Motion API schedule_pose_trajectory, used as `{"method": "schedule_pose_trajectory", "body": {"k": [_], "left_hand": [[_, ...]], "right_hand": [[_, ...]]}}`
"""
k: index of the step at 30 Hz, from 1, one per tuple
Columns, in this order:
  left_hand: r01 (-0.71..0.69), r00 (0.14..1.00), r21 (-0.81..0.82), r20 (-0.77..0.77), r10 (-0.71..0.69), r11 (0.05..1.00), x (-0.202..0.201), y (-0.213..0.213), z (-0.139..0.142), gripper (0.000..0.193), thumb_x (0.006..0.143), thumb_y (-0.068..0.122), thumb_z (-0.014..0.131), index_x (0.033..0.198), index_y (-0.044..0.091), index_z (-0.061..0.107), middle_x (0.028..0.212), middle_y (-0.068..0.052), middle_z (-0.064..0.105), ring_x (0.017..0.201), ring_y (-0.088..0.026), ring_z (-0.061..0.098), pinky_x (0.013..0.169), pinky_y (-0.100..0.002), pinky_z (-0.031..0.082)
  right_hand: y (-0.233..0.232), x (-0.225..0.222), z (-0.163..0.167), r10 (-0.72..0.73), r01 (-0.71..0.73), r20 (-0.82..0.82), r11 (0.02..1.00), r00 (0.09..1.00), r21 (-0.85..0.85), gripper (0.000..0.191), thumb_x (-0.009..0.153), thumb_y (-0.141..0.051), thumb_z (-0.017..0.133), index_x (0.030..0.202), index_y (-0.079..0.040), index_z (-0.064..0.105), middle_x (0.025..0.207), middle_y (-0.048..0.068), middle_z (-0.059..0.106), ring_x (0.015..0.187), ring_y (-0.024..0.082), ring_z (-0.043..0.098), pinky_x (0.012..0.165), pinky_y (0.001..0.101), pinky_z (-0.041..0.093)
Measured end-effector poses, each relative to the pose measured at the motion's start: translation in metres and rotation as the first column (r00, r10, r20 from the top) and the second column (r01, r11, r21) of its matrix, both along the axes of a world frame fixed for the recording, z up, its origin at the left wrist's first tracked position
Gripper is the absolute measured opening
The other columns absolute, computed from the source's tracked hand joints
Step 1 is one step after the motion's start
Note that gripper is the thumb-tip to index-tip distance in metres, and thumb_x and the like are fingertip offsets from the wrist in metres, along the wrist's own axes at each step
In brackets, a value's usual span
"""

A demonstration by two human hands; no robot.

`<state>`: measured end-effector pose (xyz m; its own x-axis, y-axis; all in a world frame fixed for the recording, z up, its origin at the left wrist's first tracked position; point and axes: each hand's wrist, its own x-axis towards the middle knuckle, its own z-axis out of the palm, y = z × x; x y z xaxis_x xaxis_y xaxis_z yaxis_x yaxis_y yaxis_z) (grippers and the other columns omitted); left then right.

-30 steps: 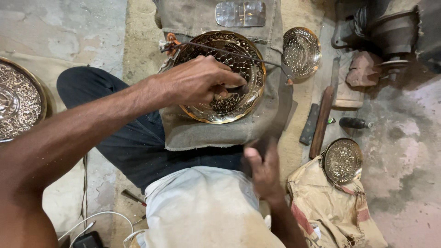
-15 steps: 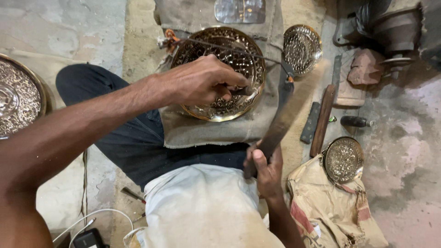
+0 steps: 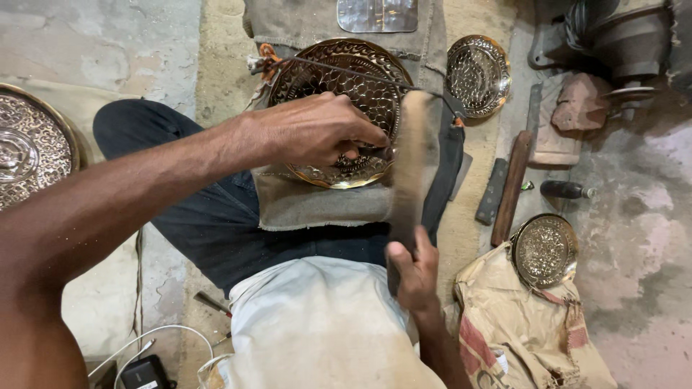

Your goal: The person sits on the floor holding a punch against a decorative brass plate and strikes it with a wooden mallet to emboss the pattern, repositioning the punch across the plate surface. Finished embossed plates lie nearby on the floor.

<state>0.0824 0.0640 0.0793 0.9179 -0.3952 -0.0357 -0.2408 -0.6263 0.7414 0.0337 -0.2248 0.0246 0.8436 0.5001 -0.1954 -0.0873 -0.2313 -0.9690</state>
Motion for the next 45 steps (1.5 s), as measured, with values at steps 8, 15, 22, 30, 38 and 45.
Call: {"method": "schedule_pose_trajectory", "body": {"k": [8, 15, 22, 30, 38, 45], "left_hand": [[-0.012, 0.997, -0.122, 0.07, 0.021, 0.992, 0.0, 0.003, 0.0, 0.043, 0.086, -0.006, 0.065, 0.126, 0.007, 0.07, 0.107, -0.013, 0.077, 0.066, -0.016, 0.074, 0.054, -0.033, 0.06], [-0.07, 0.995, -0.115, 0.056, 0.077, 0.991, -0.006, 0.001, 0.002, 0.043, 0.088, -0.008, 0.062, 0.128, 0.006, 0.069, 0.09, -0.013, 0.079, 0.062, -0.016, 0.072, 0.053, -0.034, 0.056], [-0.06, 0.988, -0.148, 0.134, 0.081, 0.987, -0.005, 0.002, 0.003, 0.049, 0.082, -0.009, 0.065, 0.129, 0.004, 0.068, 0.095, -0.016, 0.078, 0.068, -0.017, 0.074, 0.057, -0.034, 0.058], [-0.069, 0.99, -0.097, 0.12, 0.081, 0.993, -0.003, 0.0, 0.004, 0.048, 0.082, -0.008, 0.066, 0.129, 0.005, 0.069, 0.093, -0.015, 0.078, 0.068, -0.02, 0.074, 0.057, -0.037, 0.058], [-0.083, 0.979, -0.128, 0.176, 0.105, 0.988, -0.003, -0.001, 0.001, 0.042, 0.087, -0.005, 0.064, 0.127, 0.004, 0.07, 0.103, -0.016, 0.078, 0.075, -0.021, 0.075, 0.06, -0.035, 0.061], [-0.08, 0.982, -0.13, 0.158, 0.1, 0.988, -0.003, 0.001, 0.001, 0.055, 0.076, -0.013, 0.061, 0.128, 0.004, 0.07, 0.097, -0.015, 0.079, 0.072, -0.018, 0.075, 0.06, -0.035, 0.061]], "right_hand": [[-0.015, 0.006, 0.0, -0.038, 0.043, -0.052, 0.994, 0.998, 0.104, 0.039, 0.098, -0.04, 0.061, 0.114, -0.005, 0.051, 0.077, 0.003, 0.058, 0.059, 0.011, 0.053, 0.051, 0.0261, 0.045], [-0.013, 0.002, -0.006, -0.083, 0.103, -0.086, 0.956, 0.993, 0.273, 0.038, 0.101, -0.038, 0.062, 0.115, -0.004, 0.052, 0.085, 0.005, 0.059, 0.069, 0.012, 0.056, 0.058, 0.027, 0.049], [-0.018, 0.01, -0.004, 0.074, -0.076, 0.207, 0.997, 0.976, 0.0, 0.036, 0.109, -0.038, 0.058, 0.116, -0.002, 0.053, 0.088, 0.004, 0.057, 0.08, 0.012, 0.054, 0.072, 0.0264, 0.047], [-0.021, 0.008, -0.004, 0.054, -0.054, 0.039, 0.999, 0.998, -0.006, 0.035, 0.102, -0.037, 0.059, 0.113, -0.004, 0.053, 0.081, 0.001, 0.055, 0.066, 0.009, 0.051, 0.056, 0.0248, 0.043], [-0.021, 0.008, -0.006, -0.021, 0.02, 0.009, 0.997, 1.0, 0.076, 0.041, 0.099, -0.042, 0.061, 0.111, -0.004, 0.053, 0.074, 0.0, 0.054, 0.058, 0.008, 0.047, 0.049, 0.0245, 0.039], [-0.021, 0.013, -0.005, 0.048, -0.042, 0.116, 0.998, 0.992, -0.056, 0.045, 0.1, -0.045, 0.058, 0.114, -0.003, 0.053, 0.078, 0.001, 0.058, 0.064, 0.009, 0.053, 0.053, 0.0259, 0.044]]}}
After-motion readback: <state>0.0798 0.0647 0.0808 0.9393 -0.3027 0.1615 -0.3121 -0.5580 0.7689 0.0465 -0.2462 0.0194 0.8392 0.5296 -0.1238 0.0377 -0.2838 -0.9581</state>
